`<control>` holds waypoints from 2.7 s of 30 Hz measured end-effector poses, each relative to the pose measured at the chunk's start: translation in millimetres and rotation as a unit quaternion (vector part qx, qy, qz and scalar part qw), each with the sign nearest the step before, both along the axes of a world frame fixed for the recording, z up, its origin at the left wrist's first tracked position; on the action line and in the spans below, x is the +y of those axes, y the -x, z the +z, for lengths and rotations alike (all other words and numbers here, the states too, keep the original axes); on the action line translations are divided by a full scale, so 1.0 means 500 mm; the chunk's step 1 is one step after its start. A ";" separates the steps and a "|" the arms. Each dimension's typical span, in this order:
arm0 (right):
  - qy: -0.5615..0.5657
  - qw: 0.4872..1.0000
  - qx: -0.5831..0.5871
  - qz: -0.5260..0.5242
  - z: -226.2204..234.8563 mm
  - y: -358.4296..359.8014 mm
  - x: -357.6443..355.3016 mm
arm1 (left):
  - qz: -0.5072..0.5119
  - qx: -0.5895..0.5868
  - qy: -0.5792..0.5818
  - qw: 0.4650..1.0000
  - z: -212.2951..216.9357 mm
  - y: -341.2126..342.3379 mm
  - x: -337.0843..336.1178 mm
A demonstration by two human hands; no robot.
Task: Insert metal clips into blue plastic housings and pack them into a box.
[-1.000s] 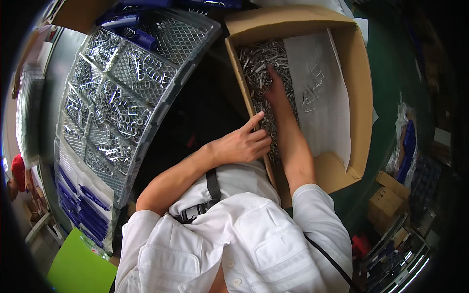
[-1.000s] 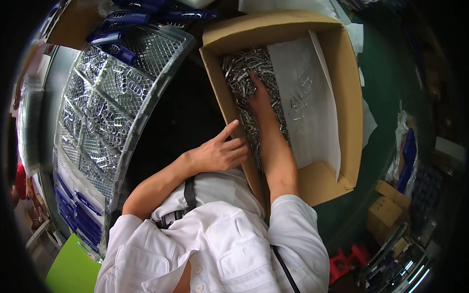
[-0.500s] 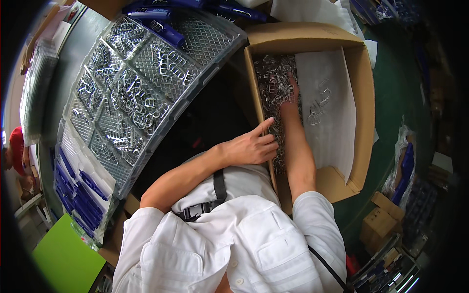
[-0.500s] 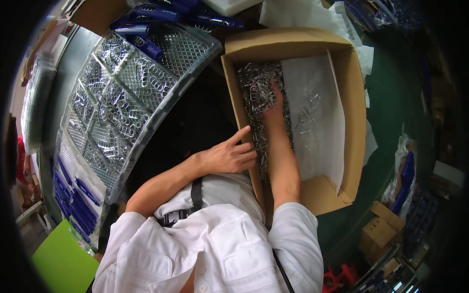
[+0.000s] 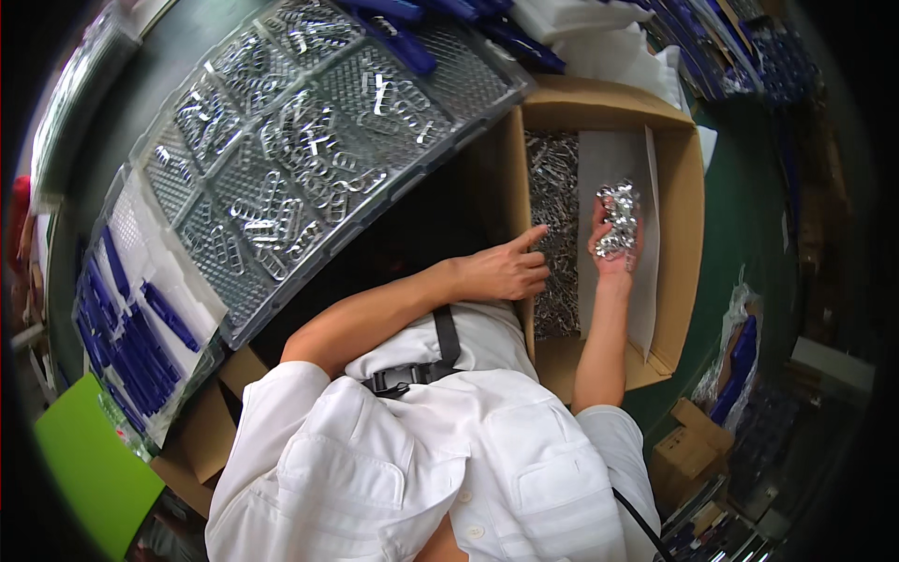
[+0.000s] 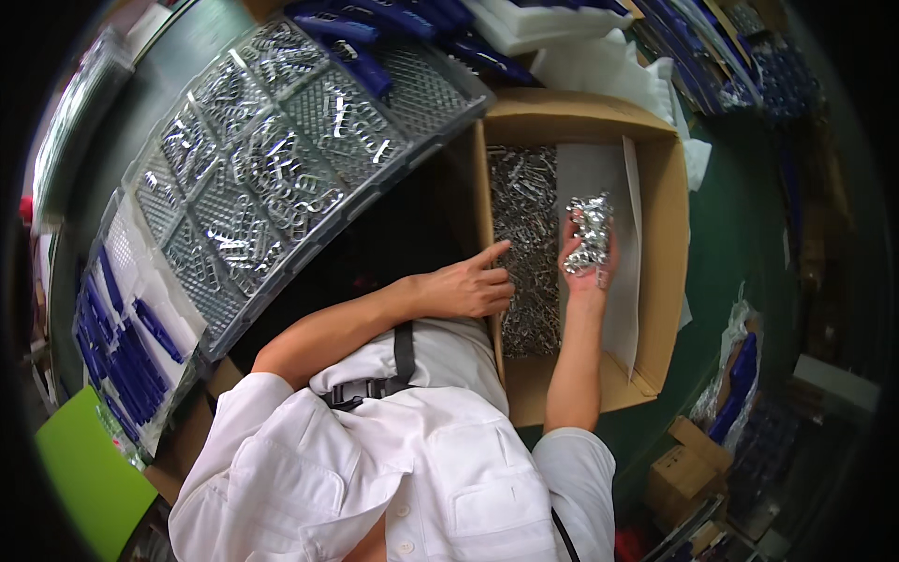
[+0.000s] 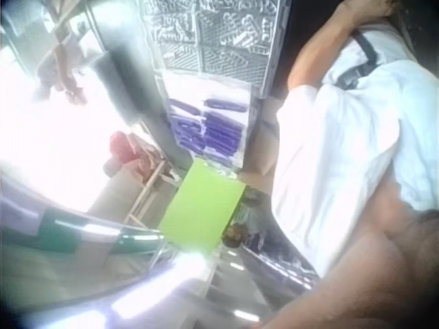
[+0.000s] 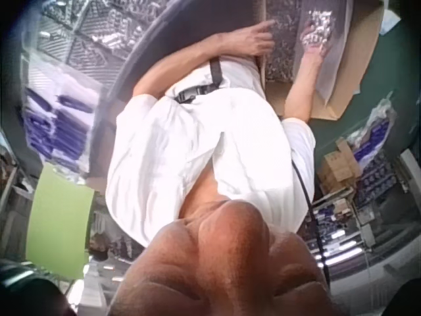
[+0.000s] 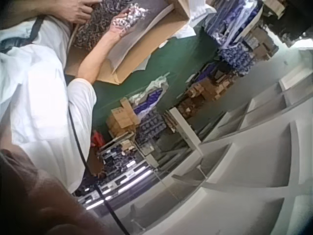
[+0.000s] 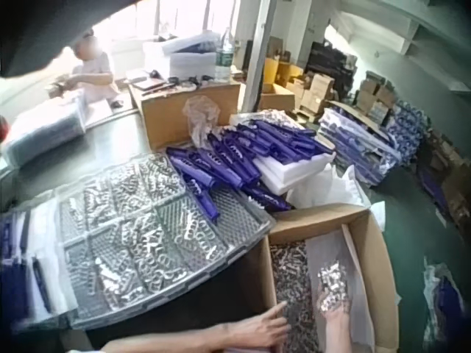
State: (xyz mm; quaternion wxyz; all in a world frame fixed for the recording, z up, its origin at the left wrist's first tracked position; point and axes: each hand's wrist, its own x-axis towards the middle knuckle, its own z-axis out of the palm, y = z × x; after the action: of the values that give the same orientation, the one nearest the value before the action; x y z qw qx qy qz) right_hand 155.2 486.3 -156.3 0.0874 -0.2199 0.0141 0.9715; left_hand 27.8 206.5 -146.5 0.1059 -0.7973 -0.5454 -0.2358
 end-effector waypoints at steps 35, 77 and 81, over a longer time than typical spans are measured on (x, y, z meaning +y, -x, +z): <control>-0.906 0.353 0.143 0.186 0.364 0.643 -0.655 | 0.037 -0.052 -0.106 0.992 -0.082 -0.009 -0.012; -0.774 0.385 -0.492 0.099 -0.265 0.364 -0.158 | -0.032 -0.045 0.089 0.994 -0.037 0.002 -0.009; -0.752 0.391 -0.510 0.147 -0.297 0.363 -0.177 | -0.020 -0.078 0.099 0.992 -0.048 0.008 -0.033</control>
State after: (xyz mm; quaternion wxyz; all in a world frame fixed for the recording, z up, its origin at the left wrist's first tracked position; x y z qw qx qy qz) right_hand -26.3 397.7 -304.8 0.0643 -0.5181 -0.8018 0.2909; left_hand 24.0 189.9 -170.7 -0.0208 -0.7939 -0.5565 -0.2440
